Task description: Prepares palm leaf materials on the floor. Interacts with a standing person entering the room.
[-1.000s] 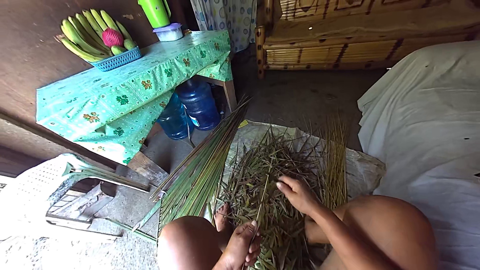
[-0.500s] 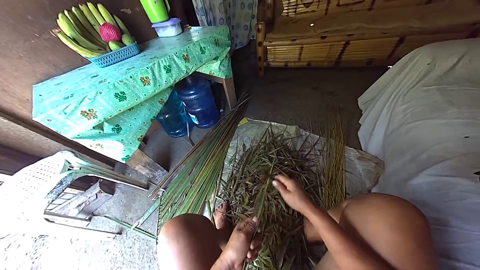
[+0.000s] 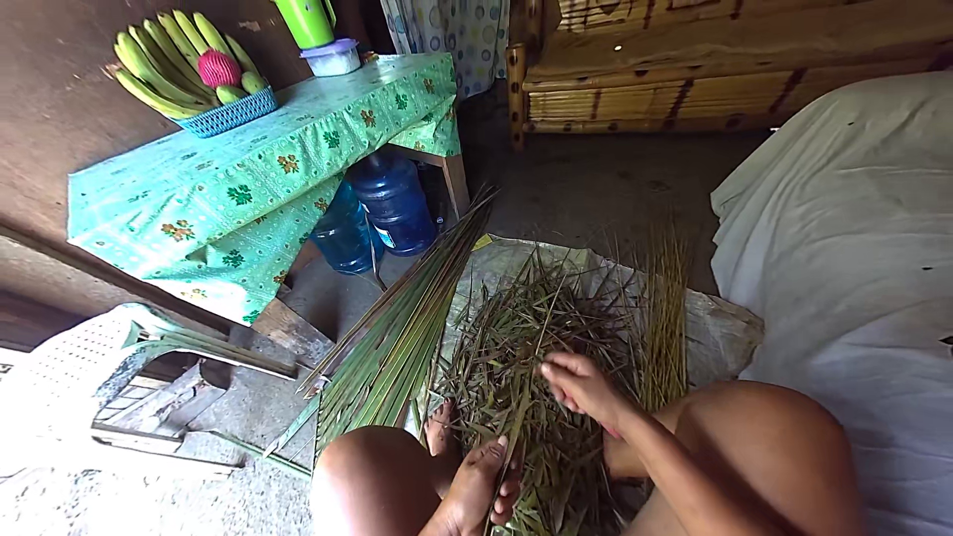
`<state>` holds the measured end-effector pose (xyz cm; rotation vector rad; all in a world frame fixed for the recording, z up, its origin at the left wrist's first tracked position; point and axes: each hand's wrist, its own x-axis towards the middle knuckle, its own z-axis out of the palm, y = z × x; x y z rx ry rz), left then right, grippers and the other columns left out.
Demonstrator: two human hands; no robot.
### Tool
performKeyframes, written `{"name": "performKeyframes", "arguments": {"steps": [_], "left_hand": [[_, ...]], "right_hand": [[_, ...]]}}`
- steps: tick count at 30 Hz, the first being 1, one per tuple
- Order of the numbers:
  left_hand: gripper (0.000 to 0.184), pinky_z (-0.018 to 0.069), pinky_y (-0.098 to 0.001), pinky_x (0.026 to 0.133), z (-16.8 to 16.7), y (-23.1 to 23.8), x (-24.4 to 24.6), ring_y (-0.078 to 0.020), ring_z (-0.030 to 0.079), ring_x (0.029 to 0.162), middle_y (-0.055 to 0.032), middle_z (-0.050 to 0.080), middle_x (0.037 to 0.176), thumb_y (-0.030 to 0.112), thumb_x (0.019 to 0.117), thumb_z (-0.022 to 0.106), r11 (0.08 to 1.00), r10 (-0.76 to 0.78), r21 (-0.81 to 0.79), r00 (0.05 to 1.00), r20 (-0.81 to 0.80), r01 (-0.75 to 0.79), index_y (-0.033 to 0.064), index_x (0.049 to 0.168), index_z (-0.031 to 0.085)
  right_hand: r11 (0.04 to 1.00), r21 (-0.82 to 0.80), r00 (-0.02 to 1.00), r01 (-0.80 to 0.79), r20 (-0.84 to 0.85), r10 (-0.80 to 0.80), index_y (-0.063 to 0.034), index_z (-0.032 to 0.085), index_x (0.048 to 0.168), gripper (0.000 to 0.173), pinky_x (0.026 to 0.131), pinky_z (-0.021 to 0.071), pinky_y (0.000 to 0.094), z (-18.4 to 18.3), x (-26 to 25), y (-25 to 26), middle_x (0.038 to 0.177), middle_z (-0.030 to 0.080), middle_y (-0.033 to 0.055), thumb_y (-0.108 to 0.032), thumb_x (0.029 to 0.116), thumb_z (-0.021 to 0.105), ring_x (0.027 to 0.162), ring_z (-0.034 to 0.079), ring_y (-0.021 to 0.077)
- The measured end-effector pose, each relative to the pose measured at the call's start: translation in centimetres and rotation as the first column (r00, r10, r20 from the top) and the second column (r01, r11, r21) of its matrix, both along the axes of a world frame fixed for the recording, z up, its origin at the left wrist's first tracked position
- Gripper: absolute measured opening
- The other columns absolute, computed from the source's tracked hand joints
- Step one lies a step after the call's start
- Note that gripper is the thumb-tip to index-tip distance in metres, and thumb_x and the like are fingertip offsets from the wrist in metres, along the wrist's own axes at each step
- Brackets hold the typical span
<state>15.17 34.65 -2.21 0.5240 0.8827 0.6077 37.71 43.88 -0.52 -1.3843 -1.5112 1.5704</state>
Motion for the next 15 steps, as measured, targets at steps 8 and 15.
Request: {"name": "performKeyframes", "arguments": {"steps": [8, 15], "left_hand": [[0.040, 0.0317, -0.0121, 0.036, 0.1, 0.4, 0.3, 0.0016, 0.036, 0.039, 0.0077, 0.042, 0.057, 0.025, 0.1136, 0.020, 0.997, 0.067, -0.044, 0.998, 0.006, -0.066, 0.0125, 0.090, 0.050], [0.039, 0.0304, -0.0127, 0.036, 0.1, 0.1, 0.3, 0.0011, 0.034, 0.038, 0.0077, 0.040, 0.055, 0.026, 0.1140, 0.024, 0.999, 0.037, -0.030, 0.997, -0.073, -0.040, 0.0115, 0.089, 0.051]], "right_hand": [[0.852, 0.284, 0.852, -0.440, 0.432, 0.295, -0.0004, 0.070, 0.105, 0.036, 0.076, 0.0541, 0.0530, -0.9, -1.2, -2.7, 0.085, 0.069, 0.0169, -0.030, 0.1046, 0.051, 0.081, 0.068, 0.0317], [0.971, 0.144, 0.895, -0.189, 0.432, 0.110, -0.0004, 0.067, 0.116, 0.035, 0.079, 0.0518, 0.0462, 0.4, 1.0, 0.7, 0.090, 0.066, 0.0151, -0.027, 0.1087, 0.046, 0.081, 0.063, 0.0256]]}}
